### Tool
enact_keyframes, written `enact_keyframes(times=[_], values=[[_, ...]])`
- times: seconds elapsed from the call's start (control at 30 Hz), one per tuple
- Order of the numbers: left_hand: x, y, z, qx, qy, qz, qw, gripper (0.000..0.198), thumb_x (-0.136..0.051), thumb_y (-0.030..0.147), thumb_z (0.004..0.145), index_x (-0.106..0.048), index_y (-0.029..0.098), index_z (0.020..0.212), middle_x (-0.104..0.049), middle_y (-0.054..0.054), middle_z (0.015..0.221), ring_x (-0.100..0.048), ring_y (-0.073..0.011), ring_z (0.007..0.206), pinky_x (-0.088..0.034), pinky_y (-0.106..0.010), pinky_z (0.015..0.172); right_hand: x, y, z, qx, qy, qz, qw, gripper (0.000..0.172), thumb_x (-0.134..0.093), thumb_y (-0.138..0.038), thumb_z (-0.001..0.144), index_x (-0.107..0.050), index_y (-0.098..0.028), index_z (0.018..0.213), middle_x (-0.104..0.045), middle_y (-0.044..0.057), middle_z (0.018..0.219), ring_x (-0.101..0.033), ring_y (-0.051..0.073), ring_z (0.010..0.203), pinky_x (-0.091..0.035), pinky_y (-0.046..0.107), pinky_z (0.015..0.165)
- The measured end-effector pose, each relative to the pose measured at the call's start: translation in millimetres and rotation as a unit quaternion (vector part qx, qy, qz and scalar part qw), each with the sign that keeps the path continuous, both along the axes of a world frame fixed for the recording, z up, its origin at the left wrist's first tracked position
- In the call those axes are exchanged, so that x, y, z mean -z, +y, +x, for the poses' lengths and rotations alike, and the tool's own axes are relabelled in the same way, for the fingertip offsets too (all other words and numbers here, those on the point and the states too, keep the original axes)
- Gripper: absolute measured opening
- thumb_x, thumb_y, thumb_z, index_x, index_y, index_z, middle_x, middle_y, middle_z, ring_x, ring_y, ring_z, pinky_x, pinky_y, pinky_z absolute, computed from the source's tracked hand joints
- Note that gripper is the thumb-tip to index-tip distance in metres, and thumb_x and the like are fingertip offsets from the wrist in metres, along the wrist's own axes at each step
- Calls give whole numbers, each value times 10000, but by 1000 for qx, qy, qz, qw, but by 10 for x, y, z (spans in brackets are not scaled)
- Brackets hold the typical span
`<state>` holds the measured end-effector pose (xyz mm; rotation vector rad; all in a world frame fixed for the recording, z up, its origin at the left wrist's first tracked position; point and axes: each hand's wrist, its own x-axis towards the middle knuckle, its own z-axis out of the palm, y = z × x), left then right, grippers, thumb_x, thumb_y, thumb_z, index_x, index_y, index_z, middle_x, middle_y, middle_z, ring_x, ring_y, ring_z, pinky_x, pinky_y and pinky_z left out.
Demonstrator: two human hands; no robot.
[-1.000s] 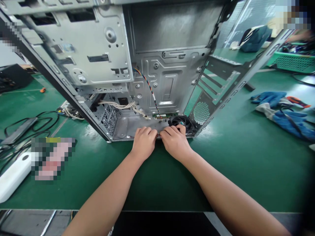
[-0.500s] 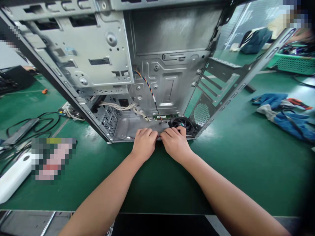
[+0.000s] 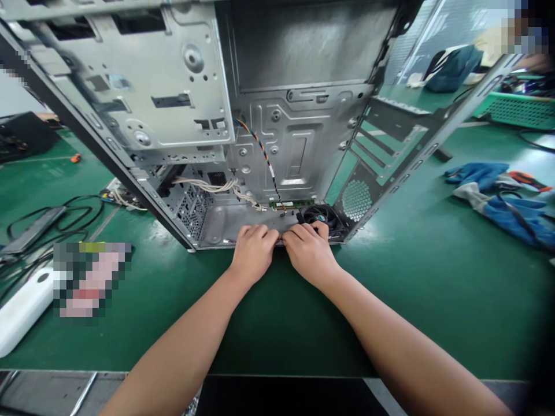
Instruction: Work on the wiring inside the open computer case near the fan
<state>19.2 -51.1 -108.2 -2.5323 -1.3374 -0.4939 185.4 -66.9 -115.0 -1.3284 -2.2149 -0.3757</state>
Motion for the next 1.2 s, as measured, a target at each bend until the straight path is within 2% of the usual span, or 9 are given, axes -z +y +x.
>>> enact_keyframes(times=[0.37,0.9,1.2], values=[[8,17,7,7,-2,1,1000,182,-457,126,917,-554,184,773,-569,-26,736,-562,-185,724,-340,-363,767,-16,3,-12,0,7,0,1000,222,-460,-137,915,-641,-173,790,-602,33,777,-471,158,766,-226,360,868],[40,5,0,4,-14,11,1000,184,-459,167,936,-546,193,777,-558,-39,743,-530,-205,767,-357,-351,729,-28,-7,-20,2,3,-2,1000,210,-474,-128,896,-648,-171,787,-594,34,775,-482,163,778,-235,364,869],[9,-15,-3,6,-14,-5,1000,164,-457,190,946,-547,191,810,-561,-37,768,-535,-204,789,-353,-343,728,-38,-13,-1,-4,-3,-5,1000,211,-464,-148,907,-632,-174,782,-601,30,778,-469,160,773,-226,359,869]])
